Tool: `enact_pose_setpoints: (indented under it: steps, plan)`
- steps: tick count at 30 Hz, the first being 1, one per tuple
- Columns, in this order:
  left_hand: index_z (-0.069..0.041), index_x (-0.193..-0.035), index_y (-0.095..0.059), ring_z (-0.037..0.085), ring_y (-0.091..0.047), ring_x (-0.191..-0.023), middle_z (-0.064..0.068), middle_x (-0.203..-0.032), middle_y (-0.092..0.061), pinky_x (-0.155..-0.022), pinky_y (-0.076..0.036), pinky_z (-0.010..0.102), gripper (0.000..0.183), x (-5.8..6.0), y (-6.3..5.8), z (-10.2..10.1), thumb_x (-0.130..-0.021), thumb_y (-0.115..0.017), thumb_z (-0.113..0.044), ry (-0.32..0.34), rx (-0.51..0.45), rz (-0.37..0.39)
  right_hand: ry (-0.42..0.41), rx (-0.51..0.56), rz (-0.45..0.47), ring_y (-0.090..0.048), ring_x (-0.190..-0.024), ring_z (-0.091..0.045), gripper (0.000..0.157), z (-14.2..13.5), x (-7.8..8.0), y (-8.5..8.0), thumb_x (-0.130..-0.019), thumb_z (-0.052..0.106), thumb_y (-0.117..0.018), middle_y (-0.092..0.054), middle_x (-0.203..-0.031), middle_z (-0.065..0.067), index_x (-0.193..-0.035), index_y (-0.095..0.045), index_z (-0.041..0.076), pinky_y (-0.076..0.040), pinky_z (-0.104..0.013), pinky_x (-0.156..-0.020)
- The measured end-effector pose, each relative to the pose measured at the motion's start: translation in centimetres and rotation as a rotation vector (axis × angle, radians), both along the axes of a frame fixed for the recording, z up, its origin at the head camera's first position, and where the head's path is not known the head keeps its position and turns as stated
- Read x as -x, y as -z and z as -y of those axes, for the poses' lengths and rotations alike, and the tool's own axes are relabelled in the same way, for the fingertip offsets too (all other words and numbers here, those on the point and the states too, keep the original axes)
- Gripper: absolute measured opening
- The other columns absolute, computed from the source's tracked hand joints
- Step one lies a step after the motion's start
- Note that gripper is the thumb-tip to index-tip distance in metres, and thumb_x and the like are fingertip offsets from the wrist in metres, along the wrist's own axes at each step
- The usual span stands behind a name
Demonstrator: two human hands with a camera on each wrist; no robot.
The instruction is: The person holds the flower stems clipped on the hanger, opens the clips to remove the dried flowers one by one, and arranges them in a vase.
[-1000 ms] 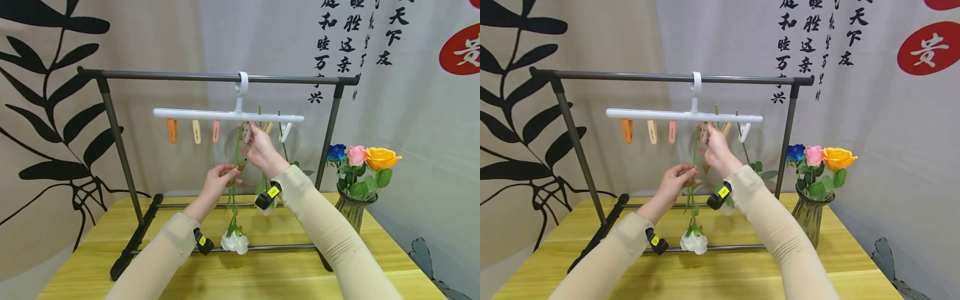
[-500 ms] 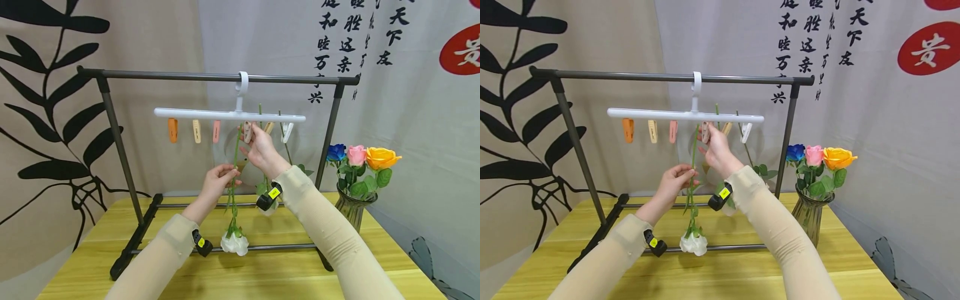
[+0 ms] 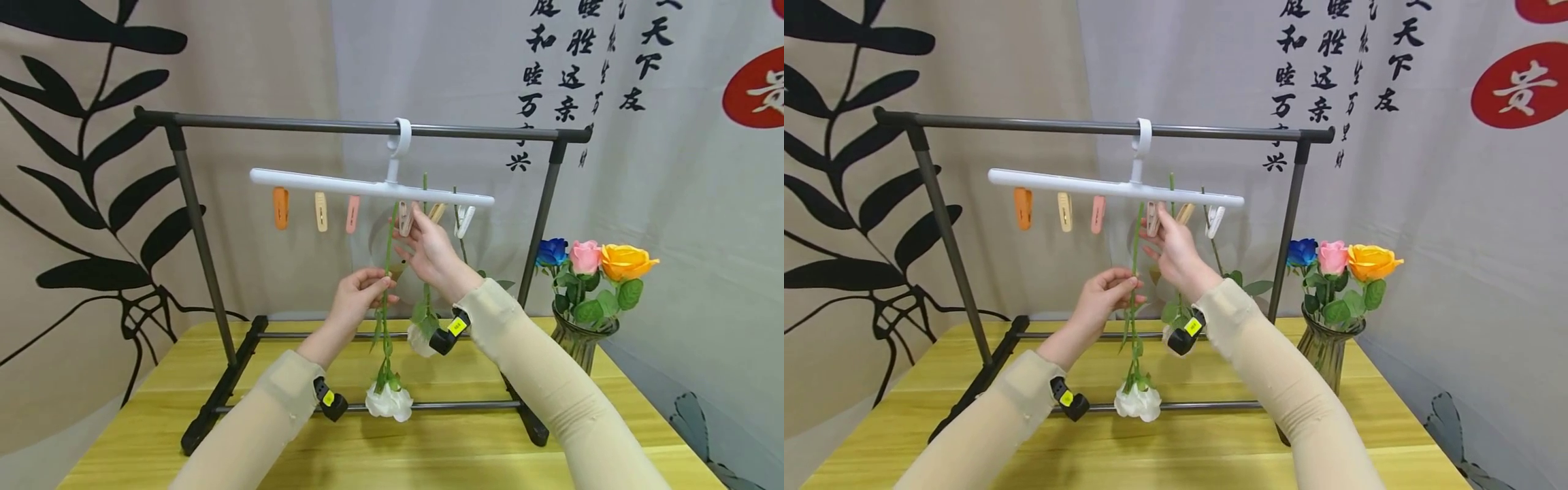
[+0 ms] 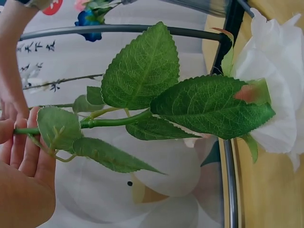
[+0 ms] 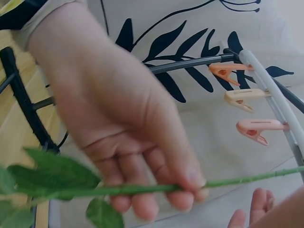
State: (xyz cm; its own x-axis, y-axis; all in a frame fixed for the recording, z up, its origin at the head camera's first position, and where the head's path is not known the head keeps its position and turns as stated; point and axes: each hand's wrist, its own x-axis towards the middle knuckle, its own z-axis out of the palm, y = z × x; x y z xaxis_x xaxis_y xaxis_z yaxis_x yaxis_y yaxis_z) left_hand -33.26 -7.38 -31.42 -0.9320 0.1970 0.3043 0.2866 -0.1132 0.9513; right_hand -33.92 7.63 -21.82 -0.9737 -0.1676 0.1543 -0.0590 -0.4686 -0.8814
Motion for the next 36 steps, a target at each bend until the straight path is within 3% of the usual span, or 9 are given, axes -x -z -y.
enact_pose_setpoints:
  steps: [14,22,27,33,36]
  plan:
    - [0.002,-0.116,-0.060,0.015,-0.070,-0.075,0.013,-0.102,-0.069,-0.069,-0.054,0.029,0.026,-0.5,-1.5,0.1,-0.096,-0.063,-0.015,0.039,-0.011,-0.045,-0.101,-0.137,-0.022,-0.034,-0.136,-0.032,0.053,-3.1,-1.8,1.8,-0.107,0.031,-0.032,-0.034,-0.152,-0.018,-0.150,-0.023,0.001,-0.029,-0.044,-0.110]
    - [0.004,-0.114,-0.060,0.015,-0.071,-0.073,0.011,-0.097,-0.070,-0.067,-0.055,0.029,0.023,-1.2,-2.8,-0.1,-0.095,-0.063,-0.010,0.048,-0.033,-0.077,-0.098,-0.296,-0.083,-0.040,-0.131,-0.034,0.047,-4.1,-3.5,2.8,-0.107,0.026,-0.036,-0.039,-0.147,-0.020,-0.148,-0.034,0.003,-0.033,-0.046,-0.106]
    - [0.007,-0.117,-0.059,0.016,-0.071,-0.075,0.012,-0.097,-0.071,-0.069,-0.055,0.029,0.029,-1.5,-3.3,-0.2,-0.095,-0.064,-0.012,0.073,-0.016,-0.096,0.012,-0.481,-0.289,-0.051,-0.119,-0.029,0.041,-4.4,-4.6,2.7,-0.104,0.017,-0.047,-0.050,-0.137,-0.018,-0.141,-0.043,0.003,-0.038,-0.049,-0.102]
    - [0.003,-0.113,-0.063,0.018,-0.071,-0.075,0.009,-0.094,-0.072,-0.069,-0.055,0.030,0.024,-2.1,-3.7,-0.2,-0.095,-0.064,-0.012,0.080,0.008,-0.123,0.136,-0.657,-0.665,-0.054,-0.114,-0.027,0.034,-4.2,-5.6,1.8,-0.099,0.009,-0.055,-0.059,-0.124,-0.013,-0.131,-0.053,0.001,-0.041,-0.043,-0.098]
    - [0.003,-0.114,-0.064,0.019,-0.071,-0.075,0.007,-0.092,-0.072,-0.069,-0.056,0.031,0.025,-2.4,-3.9,-0.2,-0.095,-0.065,-0.013,0.086,0.015,-0.133,0.219,-0.751,-0.903,-0.057,-0.106,-0.027,0.030,-4.1,-5.8,1.4,-0.096,0.003,-0.059,-0.061,-0.119,-0.014,-0.125,-0.057,-0.001,-0.045,-0.044,-0.091]
